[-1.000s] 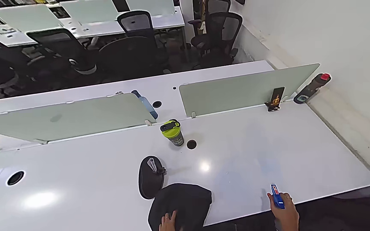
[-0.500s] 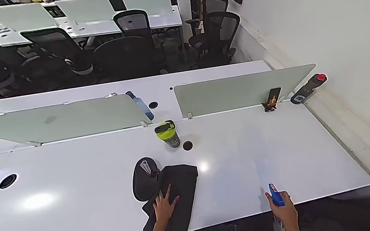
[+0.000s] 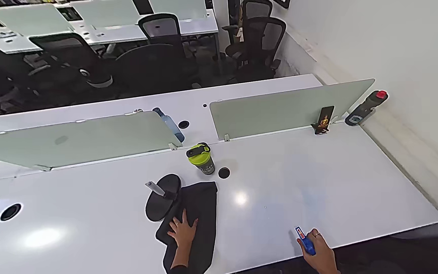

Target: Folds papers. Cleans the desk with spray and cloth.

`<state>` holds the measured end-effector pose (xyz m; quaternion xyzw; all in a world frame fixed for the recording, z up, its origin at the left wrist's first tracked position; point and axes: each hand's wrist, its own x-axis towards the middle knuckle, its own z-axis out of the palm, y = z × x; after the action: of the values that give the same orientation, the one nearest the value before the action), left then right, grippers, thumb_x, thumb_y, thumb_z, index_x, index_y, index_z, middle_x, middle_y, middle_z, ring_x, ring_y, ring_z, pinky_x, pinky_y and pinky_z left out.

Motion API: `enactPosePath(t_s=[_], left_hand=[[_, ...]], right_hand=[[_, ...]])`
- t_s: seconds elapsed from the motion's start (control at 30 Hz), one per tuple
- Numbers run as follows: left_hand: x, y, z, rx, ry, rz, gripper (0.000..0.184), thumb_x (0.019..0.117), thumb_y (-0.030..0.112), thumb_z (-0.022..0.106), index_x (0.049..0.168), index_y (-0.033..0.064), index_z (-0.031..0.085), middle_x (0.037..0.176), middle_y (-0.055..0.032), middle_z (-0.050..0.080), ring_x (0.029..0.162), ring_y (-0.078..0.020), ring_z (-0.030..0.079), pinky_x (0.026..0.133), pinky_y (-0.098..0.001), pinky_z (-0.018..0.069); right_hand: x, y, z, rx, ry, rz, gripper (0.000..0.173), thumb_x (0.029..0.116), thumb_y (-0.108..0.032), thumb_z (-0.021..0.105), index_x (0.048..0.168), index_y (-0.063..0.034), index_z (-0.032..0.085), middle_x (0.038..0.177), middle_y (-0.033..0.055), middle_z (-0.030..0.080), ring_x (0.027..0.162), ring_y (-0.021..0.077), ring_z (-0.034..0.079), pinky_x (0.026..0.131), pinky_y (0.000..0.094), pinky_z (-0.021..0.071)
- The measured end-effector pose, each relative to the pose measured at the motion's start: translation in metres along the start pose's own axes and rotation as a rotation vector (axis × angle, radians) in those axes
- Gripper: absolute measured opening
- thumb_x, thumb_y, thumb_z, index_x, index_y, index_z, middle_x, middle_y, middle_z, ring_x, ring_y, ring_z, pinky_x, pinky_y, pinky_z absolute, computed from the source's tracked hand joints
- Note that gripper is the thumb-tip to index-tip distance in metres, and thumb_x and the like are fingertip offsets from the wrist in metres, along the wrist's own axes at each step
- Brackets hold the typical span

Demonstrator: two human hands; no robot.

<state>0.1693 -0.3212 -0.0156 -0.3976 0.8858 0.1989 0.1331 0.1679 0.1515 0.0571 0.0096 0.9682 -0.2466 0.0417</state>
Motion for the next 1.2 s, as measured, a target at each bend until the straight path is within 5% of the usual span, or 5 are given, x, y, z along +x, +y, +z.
enactPosePath(t_s=[0.2,0.4,0.6,0.77,1.2], left_hand=[[-0.049,-0.002,0.027,-0.091,0.160,0.337,0.082,0.0865,0.025,0.077,0.155,0.0010,0.040,0.161,-0.0413,0.015,0.149,-0.0614,0.011,0.114,-0.0773,0.0105],[-0.054,0.004,0.015,0.140,-0.256,0.174,0.087,0.0943,0.042,0.072,0.162,0.0093,0.028,0.165,-0.0337,0.014,0.151,-0.0511,0.024,0.117,-0.0603,0.0298],[-0.030,0.023,-0.018,0.418,-0.506,0.177,0.090,0.0940,0.052,0.068,0.162,0.0076,0.027,0.158,-0.0325,0.034,0.134,-0.0460,0.052,0.106,-0.0532,0.0469],[-0.028,0.024,-0.016,0.490,-0.534,0.188,0.098,0.0916,0.056,0.069,0.162,0.0061,0.023,0.157,-0.0325,0.035,0.134,-0.0455,0.051,0.106,-0.0531,0.0470],[-0.028,0.025,-0.010,0.509,-0.533,0.188,0.102,0.0890,0.061,0.069,0.160,0.0012,0.026,0.155,-0.0335,0.037,0.136,-0.0457,0.050,0.106,-0.0528,0.0472]], right_hand=[[-0.007,-0.005,0.008,0.090,-0.104,-0.032,0.034,0.0802,-0.018,0.082,0.099,0.0086,0.073,0.118,0.0327,0.063,0.093,0.0488,0.068,0.069,0.0622,0.0541],[-0.007,-0.021,0.015,0.008,-0.049,-0.093,0.027,0.0736,-0.013,0.079,0.083,0.0090,0.068,0.097,0.0286,0.064,0.085,0.0445,0.068,0.059,0.0576,0.0515],[0.006,-0.029,0.015,0.131,0.048,-0.073,0.028,0.0791,-0.014,0.078,0.096,0.0073,0.073,0.111,0.0318,0.064,0.084,0.0456,0.069,0.064,0.0604,0.0539],[0.008,-0.023,0.016,0.143,0.143,-0.054,0.028,0.0767,-0.016,0.074,0.083,0.0107,0.069,0.096,0.0300,0.063,0.082,0.0440,0.066,0.063,0.0577,0.0510],[0.027,0.018,-0.022,0.129,0.299,0.322,0.038,0.0872,-0.017,0.078,0.104,0.0155,0.068,0.112,0.0404,0.062,0.102,0.0553,0.063,0.084,0.0700,0.0466]])
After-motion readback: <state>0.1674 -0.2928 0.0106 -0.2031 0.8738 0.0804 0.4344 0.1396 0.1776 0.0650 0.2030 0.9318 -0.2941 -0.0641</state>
